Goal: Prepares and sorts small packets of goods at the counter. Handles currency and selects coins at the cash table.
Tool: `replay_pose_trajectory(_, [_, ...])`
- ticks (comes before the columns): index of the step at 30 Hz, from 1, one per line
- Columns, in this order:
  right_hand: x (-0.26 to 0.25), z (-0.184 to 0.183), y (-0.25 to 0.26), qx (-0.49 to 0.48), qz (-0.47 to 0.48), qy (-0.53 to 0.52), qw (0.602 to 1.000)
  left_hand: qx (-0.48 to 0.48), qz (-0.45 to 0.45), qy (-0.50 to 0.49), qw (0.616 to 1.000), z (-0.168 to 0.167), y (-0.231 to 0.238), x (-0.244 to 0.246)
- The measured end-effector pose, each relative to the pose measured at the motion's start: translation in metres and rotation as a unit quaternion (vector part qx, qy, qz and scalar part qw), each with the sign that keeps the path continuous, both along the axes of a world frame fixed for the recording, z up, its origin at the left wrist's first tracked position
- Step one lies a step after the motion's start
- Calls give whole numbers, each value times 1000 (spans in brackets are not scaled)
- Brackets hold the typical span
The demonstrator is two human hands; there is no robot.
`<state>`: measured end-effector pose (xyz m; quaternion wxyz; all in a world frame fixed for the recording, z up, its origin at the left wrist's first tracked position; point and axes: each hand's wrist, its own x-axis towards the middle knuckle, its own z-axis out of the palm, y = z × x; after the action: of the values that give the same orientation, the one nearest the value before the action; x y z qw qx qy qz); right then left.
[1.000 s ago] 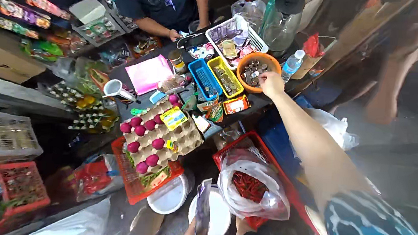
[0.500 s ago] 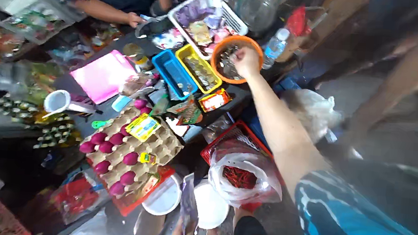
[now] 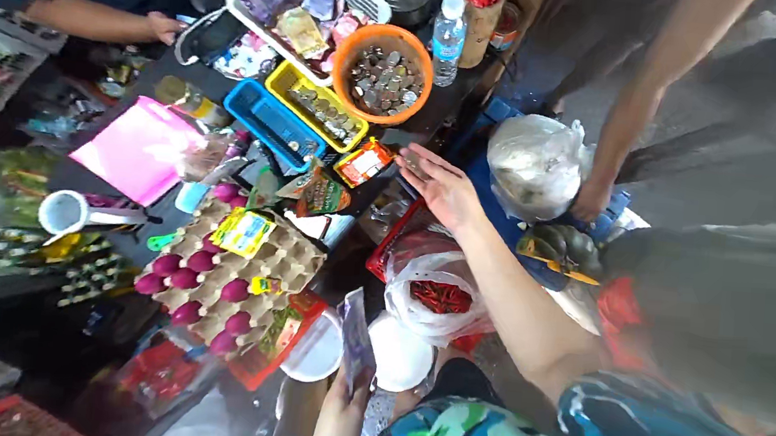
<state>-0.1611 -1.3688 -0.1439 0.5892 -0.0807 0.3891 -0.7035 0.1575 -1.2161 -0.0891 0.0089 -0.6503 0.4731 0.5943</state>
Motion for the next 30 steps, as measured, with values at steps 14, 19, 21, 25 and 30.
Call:
replay_pose_trajectory(14, [12, 28, 17, 6, 22, 5, 1000, -22, 22, 28, 999, 6, 3, 22])
replay_pose_trajectory(19, [25, 32, 8, 45, 9, 10, 999, -22, 39, 29, 999, 8, 4, 31])
replay_pose_trajectory(21, [29, 32, -3, 85, -22, 1, 996, -28, 44, 29, 998, 8, 5, 35])
replay_pose_trajectory(25, [18, 33, -44, 76, -45, 28, 996, -30, 60, 27, 997, 9, 7, 46])
replay_pose_trajectory(30, [-13, 41, -117, 105, -7, 166, 981, -34, 84, 24, 996, 7, 11, 56])
